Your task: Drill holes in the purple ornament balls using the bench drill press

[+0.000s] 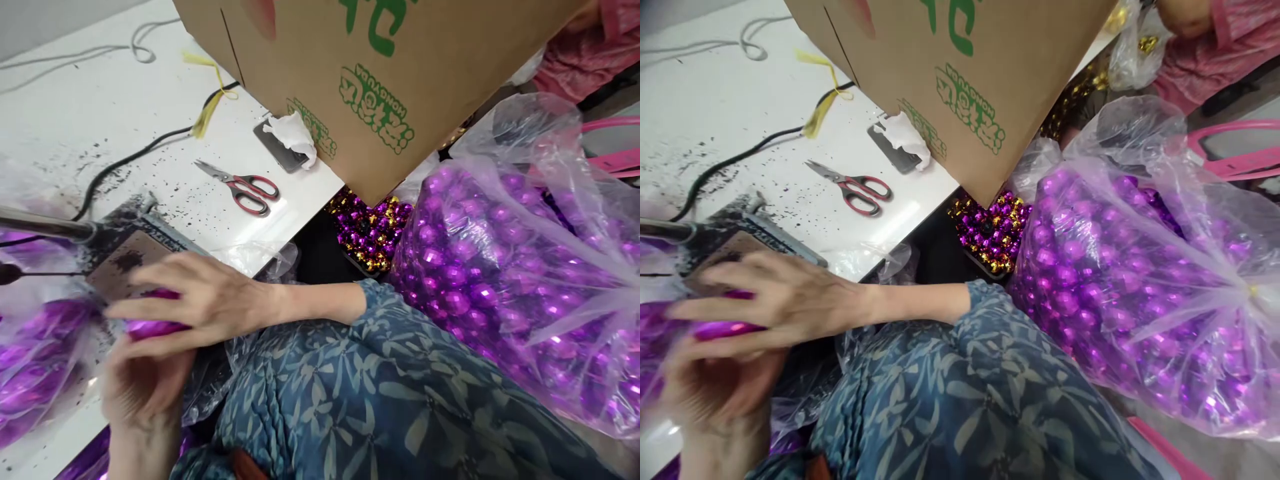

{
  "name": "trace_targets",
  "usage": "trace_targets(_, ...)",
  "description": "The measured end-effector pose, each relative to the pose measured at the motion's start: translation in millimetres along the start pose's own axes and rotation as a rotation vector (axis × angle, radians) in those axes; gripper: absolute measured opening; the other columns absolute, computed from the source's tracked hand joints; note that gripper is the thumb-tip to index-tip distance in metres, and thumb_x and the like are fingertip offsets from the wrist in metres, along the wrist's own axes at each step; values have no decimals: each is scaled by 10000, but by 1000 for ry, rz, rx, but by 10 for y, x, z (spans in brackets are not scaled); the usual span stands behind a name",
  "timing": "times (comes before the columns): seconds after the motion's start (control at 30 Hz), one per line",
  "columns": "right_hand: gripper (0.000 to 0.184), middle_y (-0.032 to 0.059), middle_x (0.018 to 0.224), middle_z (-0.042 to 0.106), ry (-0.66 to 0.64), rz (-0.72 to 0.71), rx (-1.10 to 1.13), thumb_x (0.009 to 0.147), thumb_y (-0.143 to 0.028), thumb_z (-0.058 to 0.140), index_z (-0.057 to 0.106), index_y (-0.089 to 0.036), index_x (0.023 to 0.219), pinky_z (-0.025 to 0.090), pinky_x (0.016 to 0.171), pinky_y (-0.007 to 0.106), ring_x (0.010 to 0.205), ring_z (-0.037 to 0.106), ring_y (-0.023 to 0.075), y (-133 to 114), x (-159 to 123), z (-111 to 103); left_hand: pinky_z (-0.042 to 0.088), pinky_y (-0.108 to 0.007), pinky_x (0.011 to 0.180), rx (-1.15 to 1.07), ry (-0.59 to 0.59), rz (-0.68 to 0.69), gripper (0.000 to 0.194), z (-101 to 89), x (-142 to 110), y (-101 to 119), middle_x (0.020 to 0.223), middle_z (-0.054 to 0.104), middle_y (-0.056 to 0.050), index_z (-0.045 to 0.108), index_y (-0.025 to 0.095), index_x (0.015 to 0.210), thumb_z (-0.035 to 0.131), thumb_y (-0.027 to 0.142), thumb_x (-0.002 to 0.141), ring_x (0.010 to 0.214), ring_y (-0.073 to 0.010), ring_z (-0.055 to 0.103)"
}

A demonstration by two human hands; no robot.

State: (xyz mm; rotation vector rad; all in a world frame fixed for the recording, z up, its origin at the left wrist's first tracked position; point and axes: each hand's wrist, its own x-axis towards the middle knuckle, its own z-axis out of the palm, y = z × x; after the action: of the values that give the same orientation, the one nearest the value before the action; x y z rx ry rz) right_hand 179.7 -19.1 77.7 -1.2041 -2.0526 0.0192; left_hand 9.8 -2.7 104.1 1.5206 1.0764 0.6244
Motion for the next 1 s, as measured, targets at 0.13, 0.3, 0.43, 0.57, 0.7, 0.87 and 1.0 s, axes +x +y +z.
trace_targets(0.13, 557, 51, 1417, 727, 121, 109, 34, 1019, -622, 585, 720, -210, 1368, 614, 1207, 216, 1351, 653, 53, 87, -905, 43, 671, -277, 695, -323, -103, -278, 643, 393, -30, -269, 976, 823, -18, 801, 302, 1070, 1028, 728, 645, 853, -199, 779)
trace_targets(0.3, 569, 104, 1311, 689, 273, 478, -15, 1008, -601, 614, 654, -133, 1330, 654, 1138, 334, 1246, 659, 104, 364, -2009, -107, 687, -305, 874, -337, -332, -325, 698, 704, -53, -225, 1237, 851, -103, 765, 259, 1320, 1055, 522, 743, 925, -194, 818)
trace_targets(0.43, 595, 113, 1370, 669, 411, 854, -121, 1006, -601, 616, 635, -136, 1375, 639, 1196, 376, 1314, 645, 127, 881, -2483, -364, 677, -316, 871, -278, -282, -260, 602, 585, 28, -215, 1176, 870, -112, 785, 232, 1270, 1008, 544, 807, 902, -203, 817)
trace_targets(0.57, 580, 118, 1412, 659, 512, 1107, -217, 1012, -606, 600, 645, -156, 1375, 624, 1238, 385, 1349, 632, 129, 1484, -2666, -747, 667, -292, 822, -156, -157, -171, 534, 473, 130, -260, 1104, 878, -71, 797, 233, 1185, 1010, 536, 801, 878, -193, 813)
trace_targets(0.7, 589, 120, 1431, 651, 578, 1317, -278, 1014, -602, 600, 635, -158, 1399, 614, 1259, 395, 1376, 624, 136, 1863, -2716, -1041, 669, -283, 848, -69, -42, -75, 484, 431, 201, -350, 1037, 872, -24, 802, 246, 1147, 999, 537, 814, 863, -168, 801)
trace_targets(0.87, 650, 135, 1442, 636, 526, 1501, -309, 1027, -604, 576, 600, -102, 1439, 605, 1270, 421, 1376, 624, 138, 2099, -2762, -1139, 666, -263, 866, 41, -5, -67, 445, 401, 194, -515, 1018, 873, -3, 811, 261, 1129, 1001, 511, 814, 898, -160, 804)
trace_targets(1.0, 630, 133, 1462, 637, 445, 1578, -270, 1017, -605, 591, 610, -137, 1437, 603, 1282, 441, 1402, 614, 152, 2099, -2760, -960, 695, -324, 898, 103, 36, -91, 420, 425, 164, -535, 993, 883, 13, 808, 281, 1106, 1012, 467, 790, 927, -195, 829)
